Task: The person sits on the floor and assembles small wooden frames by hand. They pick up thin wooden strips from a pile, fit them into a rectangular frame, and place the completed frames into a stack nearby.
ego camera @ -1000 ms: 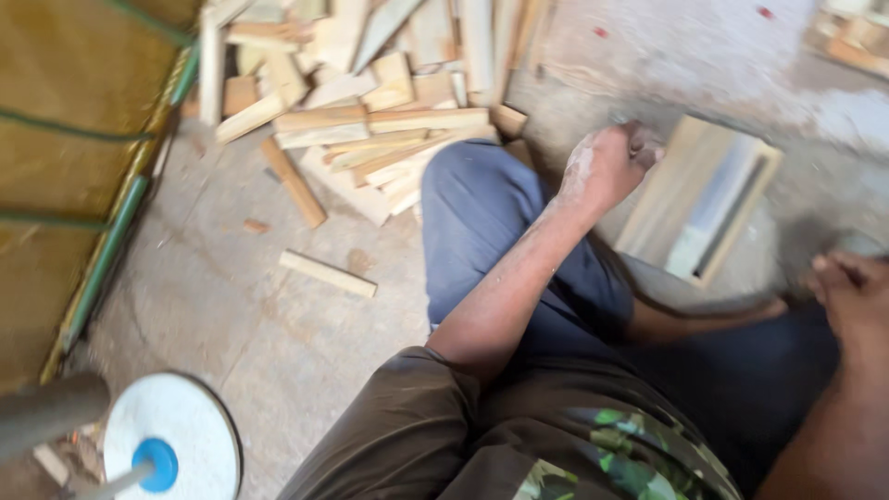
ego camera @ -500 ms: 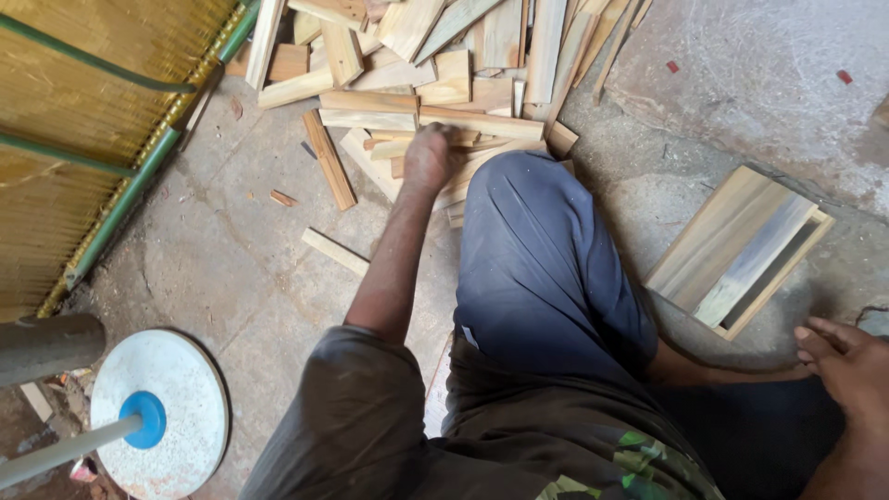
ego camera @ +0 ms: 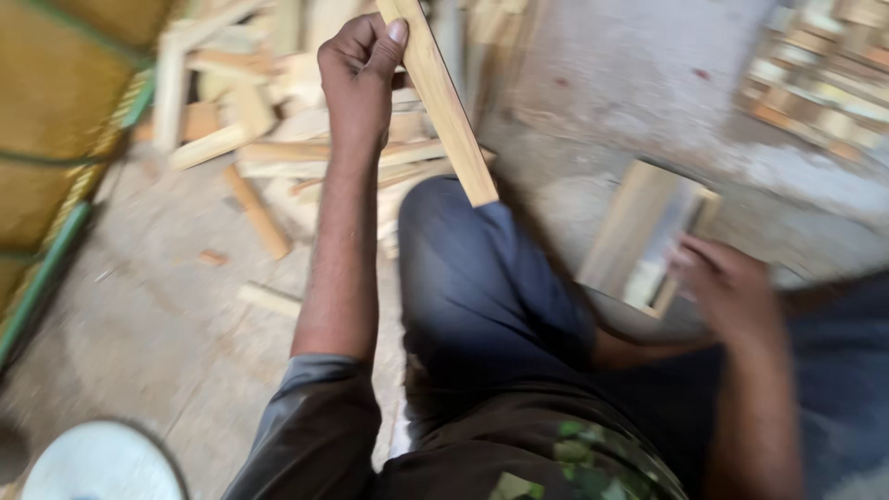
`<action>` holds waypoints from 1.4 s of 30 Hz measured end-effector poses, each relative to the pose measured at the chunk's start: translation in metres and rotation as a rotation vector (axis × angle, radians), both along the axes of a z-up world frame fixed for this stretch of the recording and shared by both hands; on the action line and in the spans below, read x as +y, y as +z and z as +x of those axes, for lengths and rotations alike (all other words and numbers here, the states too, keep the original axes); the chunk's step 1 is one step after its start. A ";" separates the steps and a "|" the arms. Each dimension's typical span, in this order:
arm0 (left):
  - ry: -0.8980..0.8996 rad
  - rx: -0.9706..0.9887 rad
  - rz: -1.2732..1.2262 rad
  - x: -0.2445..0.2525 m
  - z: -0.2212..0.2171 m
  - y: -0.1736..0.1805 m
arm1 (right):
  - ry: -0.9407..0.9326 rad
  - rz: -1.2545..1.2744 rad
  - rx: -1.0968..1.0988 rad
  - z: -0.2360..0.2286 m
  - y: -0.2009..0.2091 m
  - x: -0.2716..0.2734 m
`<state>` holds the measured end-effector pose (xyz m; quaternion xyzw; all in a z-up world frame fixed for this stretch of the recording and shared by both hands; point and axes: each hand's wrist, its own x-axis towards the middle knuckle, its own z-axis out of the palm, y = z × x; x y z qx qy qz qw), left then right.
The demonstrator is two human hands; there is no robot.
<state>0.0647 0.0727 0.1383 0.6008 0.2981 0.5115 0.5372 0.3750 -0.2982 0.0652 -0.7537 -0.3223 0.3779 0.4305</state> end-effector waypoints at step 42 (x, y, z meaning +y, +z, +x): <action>-0.133 1.218 -0.044 -0.190 0.237 -0.341 | -0.504 -0.048 0.078 0.077 -0.231 -0.039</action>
